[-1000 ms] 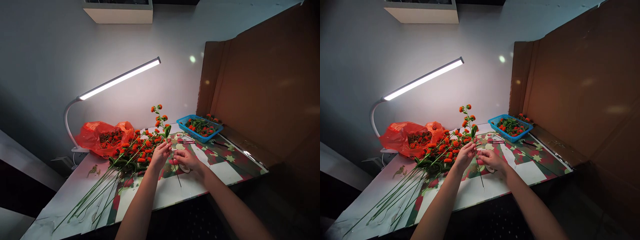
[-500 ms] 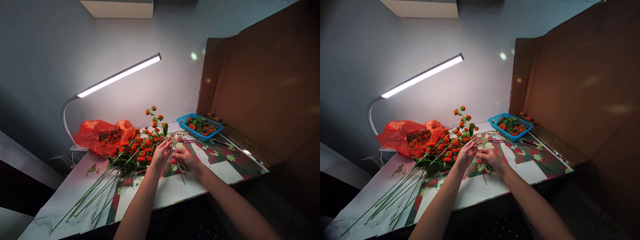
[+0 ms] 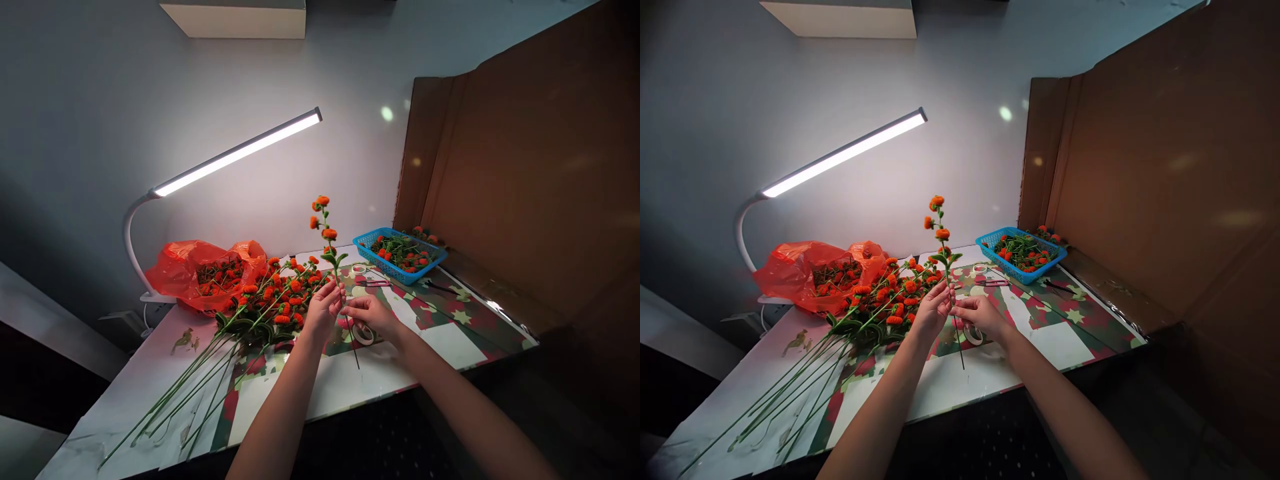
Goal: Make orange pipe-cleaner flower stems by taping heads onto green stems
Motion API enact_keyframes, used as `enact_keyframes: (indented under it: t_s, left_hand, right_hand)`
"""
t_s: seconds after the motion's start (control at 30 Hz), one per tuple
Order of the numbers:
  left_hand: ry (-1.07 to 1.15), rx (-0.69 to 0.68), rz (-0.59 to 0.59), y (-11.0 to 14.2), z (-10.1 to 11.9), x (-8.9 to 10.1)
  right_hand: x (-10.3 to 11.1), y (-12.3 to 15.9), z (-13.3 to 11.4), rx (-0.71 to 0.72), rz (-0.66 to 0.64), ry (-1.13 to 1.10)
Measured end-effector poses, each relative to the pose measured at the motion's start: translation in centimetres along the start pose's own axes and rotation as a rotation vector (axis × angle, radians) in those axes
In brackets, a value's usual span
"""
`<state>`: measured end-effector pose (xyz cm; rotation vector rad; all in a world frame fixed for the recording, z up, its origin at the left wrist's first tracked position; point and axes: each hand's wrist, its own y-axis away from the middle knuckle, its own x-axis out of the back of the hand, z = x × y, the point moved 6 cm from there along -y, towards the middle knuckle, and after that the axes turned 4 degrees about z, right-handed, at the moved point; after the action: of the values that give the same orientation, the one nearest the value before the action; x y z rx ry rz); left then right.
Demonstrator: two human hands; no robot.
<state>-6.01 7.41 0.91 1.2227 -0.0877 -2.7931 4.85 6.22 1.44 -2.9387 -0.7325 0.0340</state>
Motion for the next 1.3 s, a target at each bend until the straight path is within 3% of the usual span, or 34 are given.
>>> enact_keyframes:
  t_s: [0.1, 0.23, 0.5, 0.7, 0.93, 1.1, 1.3]
  left_hand:
    - [0.022, 0.023, -0.015, 0.1, 0.3, -0.2]
    - [0.029, 0.051, -0.047, 0.4, 0.3, -0.6]
    - [-0.165, 0.013, -0.101, 0.7, -0.4, -0.6]
    - [-0.187, -0.017, -0.029, 0.6, 0.1, -0.1]
    - [-0.078, 0.013, -0.03, 0.7, 0.1, -0.4]
    - [-0.135, 0.031, -0.064, 0.9, -0.2, -0.3]
    - [-0.182, -0.002, -0.069, 0.9, 0.1, -0.3]
  right_hand:
    - [0.2, 0.0, 0.5, 0.002, -0.053, -0.023]
    - [0.4, -0.1, 1.0, 0.01, -0.026, -0.041]
    - [0.3, 0.3, 0.0, 0.071, 0.149, -0.035]
    - [0.2, 0.8, 0.1, 0.052, 0.124, -0.05]
    - [0.4, 0.7, 1.1, 0.016, 0.104, -0.156]
    - [0.7, 1.1, 0.9, -0.011, 0.144, -0.171]
    - [0.2, 1.3, 0.9, -0.004, 0.069, -0.156]
